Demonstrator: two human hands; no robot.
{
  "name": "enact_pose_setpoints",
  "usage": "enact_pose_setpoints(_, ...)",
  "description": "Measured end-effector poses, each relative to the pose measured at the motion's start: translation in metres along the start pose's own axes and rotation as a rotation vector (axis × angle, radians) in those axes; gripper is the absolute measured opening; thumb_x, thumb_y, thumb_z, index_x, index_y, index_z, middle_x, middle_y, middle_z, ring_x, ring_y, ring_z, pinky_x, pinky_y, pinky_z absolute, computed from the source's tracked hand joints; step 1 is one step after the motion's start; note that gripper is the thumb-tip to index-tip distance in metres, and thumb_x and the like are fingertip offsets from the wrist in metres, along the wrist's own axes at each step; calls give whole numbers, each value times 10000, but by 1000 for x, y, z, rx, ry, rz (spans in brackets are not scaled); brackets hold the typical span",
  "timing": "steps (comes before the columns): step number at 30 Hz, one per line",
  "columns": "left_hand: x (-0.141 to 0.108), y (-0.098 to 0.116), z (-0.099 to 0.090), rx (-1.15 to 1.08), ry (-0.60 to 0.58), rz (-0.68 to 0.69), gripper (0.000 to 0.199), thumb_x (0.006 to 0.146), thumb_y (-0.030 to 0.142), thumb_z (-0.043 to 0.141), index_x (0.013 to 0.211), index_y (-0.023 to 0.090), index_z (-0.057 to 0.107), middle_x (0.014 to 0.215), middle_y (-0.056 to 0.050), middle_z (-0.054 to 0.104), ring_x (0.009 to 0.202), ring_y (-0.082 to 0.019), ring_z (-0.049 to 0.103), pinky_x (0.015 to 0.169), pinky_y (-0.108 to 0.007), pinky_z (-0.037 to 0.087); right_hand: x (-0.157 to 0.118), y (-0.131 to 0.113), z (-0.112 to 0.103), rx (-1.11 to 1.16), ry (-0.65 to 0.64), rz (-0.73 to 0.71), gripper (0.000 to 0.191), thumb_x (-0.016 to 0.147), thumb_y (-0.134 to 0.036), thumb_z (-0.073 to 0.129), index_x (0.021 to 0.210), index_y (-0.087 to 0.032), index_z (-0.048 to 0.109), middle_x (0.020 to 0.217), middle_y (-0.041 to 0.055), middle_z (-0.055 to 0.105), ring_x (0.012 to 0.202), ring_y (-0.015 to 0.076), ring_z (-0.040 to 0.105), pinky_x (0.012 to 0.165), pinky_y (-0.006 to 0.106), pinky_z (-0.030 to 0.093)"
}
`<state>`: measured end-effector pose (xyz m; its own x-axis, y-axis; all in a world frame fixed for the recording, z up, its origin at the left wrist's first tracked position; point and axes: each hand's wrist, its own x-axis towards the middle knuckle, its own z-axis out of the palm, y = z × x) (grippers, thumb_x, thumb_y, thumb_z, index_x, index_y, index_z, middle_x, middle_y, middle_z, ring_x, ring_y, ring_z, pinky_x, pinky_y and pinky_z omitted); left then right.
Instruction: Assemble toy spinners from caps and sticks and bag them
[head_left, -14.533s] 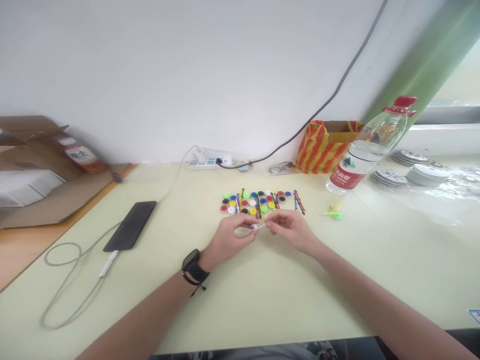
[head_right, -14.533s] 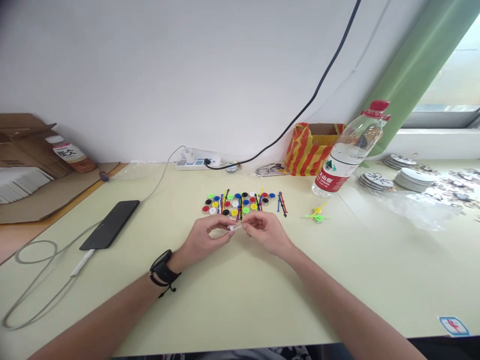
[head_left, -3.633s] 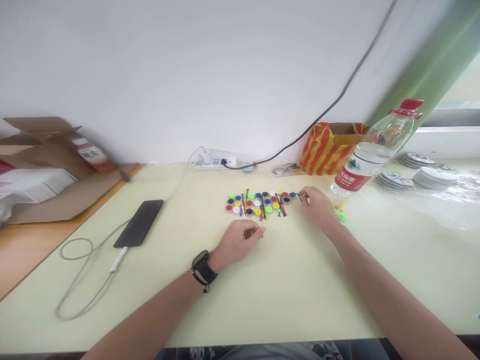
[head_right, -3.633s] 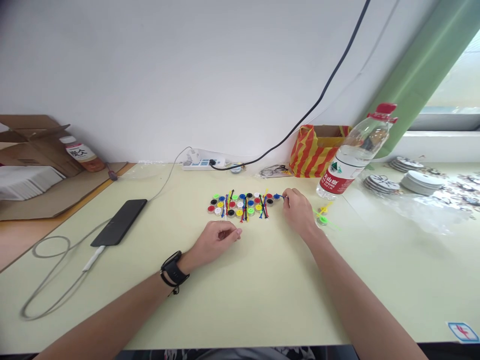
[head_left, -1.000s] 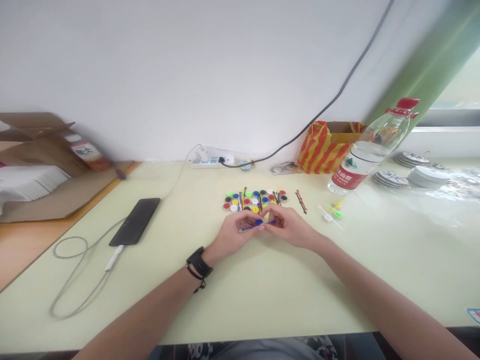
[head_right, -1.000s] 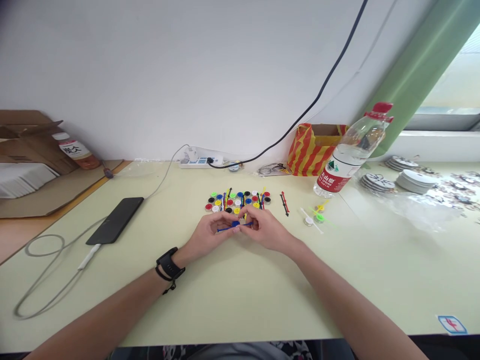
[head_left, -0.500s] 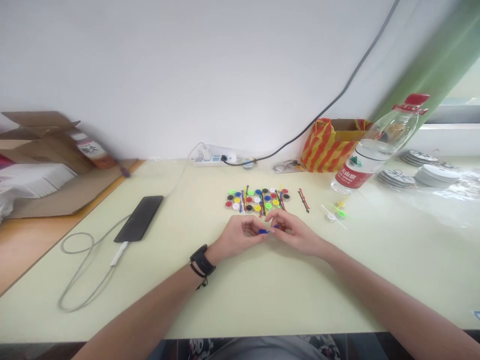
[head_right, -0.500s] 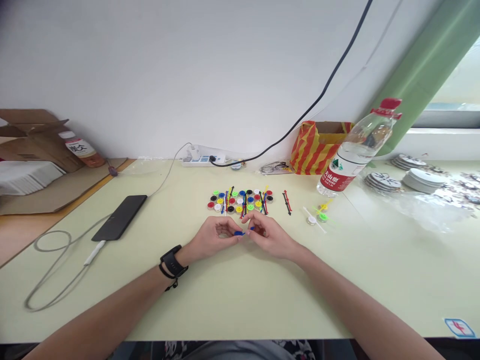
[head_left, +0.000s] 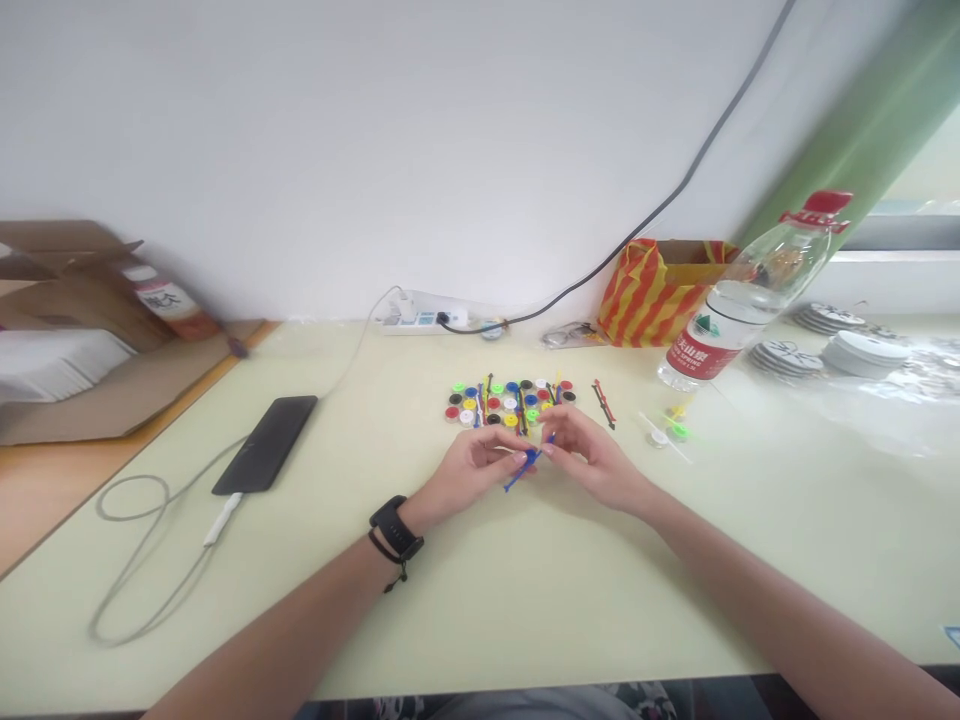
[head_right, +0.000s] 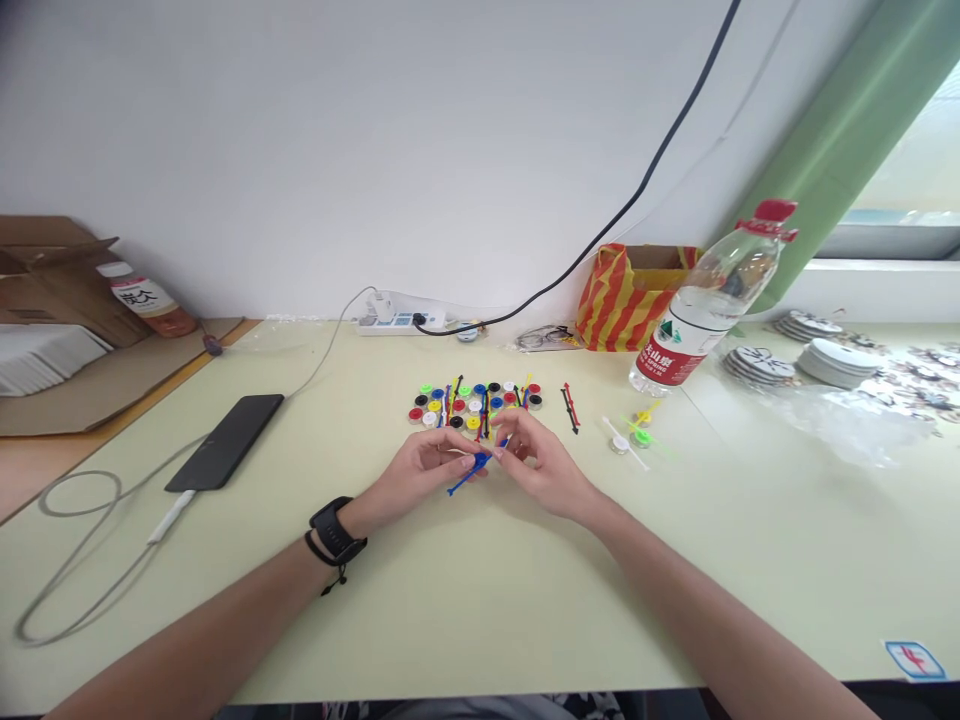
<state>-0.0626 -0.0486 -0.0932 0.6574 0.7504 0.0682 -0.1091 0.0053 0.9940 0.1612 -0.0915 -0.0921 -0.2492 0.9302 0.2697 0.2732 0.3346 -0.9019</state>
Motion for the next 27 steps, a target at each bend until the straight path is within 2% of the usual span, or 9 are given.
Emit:
enact_pose_setpoints(4, 3, -4, -4, -39, 63, -22, 363, 810, 315, 835, 1117, 178, 699, 1045, -68, 731, 887, -193, 744, 873, -355, 595, 0, 0, -2, -176, 170, -94, 277, 971, -365, 576, 1223, -251, 596, 972, 62, 600, 772, 183, 568, 706, 339, 510)
enact_pose_setpoints(7, 5, -6, -5, -40, 102, -42, 342, 798, 324, 843, 1071, 156, 722, 989, -69, 752, 897, -192, 736, 906, -364, 585, -1, -3, -2, -199, 123, -109, 238, 993, -352, 536, 1175, -247, 648, 820, 32, 578, 731, 180, 551, 665, 323, 486)
enact_pose_setpoints(10, 6, -5, -5, -48, 154, -39, 351, 763, 326, 869, 1035, 145, 740, 1001, -79, 764, 938, -203, 726, 922, -370, 579, -3, -3, 2, -97, 87, -87, 472, 993, -358, 536, 1451, -279, 450, 888, 20, 565, 698, 156, 539, 638, 302, 482)
enact_pose_setpoints(12, 6, -4, -4, -58, 179, -33, 354, 750, 325, 878, 1023, 143, 746, 998, -78, 767, 935, -201, 724, 917, -364, 581, -3, -2, 5, -39, 102, -69, 530, 987, -382, 547, 1482, -288, 382, 969, 23, 560, 680, 139, 529, 633, 295, 477)
enact_pose_setpoints(15, 6, -3, -5, -56, 194, -41, 349, 750, 324, 880, 1015, 138, 750, 972, -75, 768, 894, -186, 723, 896, -344, 583, -3, -1, 5, -13, 45, -23, 270, 1013, -442, 488, 1013, -210, 628, 858, 20, 543, 648, 135, 490, 618, 295, 437)
enact_pose_setpoints(18, 6, -2, -4, -55, 206, -46, 340, 753, 329, 878, 1001, 135, 750, 961, -74, 769, 869, -179, 722, 882, -334, 584, -2, -3, 2, 24, -56, 30, 537, 1043, -469, 409, 578, -201, 402, 614, -14, 395, 571, 125, 380, 570, 297, 350)
enact_pose_setpoints(21, 6, -2, -4, -67, 196, -43, 337, 756, 325, 876, 1006, 137, 750, 975, -77, 771, 885, -183, 722, 877, -326, 580, -1, -5, 1, 30, -10, 35, 450, 997, -444, 547, 635, -200, 435, 621, -31, 402, 581, 120, 371, 562, 285, 325)
enact_pose_setpoints(24, 6, -2, -3, -63, 168, -42, 328, 760, 313, 873, 1010, 140, 751, 971, -76, 770, 879, -180, 720, 865, -315, 575, -1, -5, 4, 72, 33, 24, 232, 946, -398, 647, 849, -205, 565, 787, 2, 571, 670, 136, 503, 624, 284, 422)
enact_pose_setpoints(27, 6, -3, -3, -51, 148, -43, 320, 770, 304, 867, 1016, 139, 747, 982, -82, 770, 900, -186, 720, 862, -309, 567, -1, -5, 8, 120, 25, 13, 208, 913, -376, 696, 1003, -221, 591, 959, 40, 644, 731, 148, 580, 677, 302, 492)
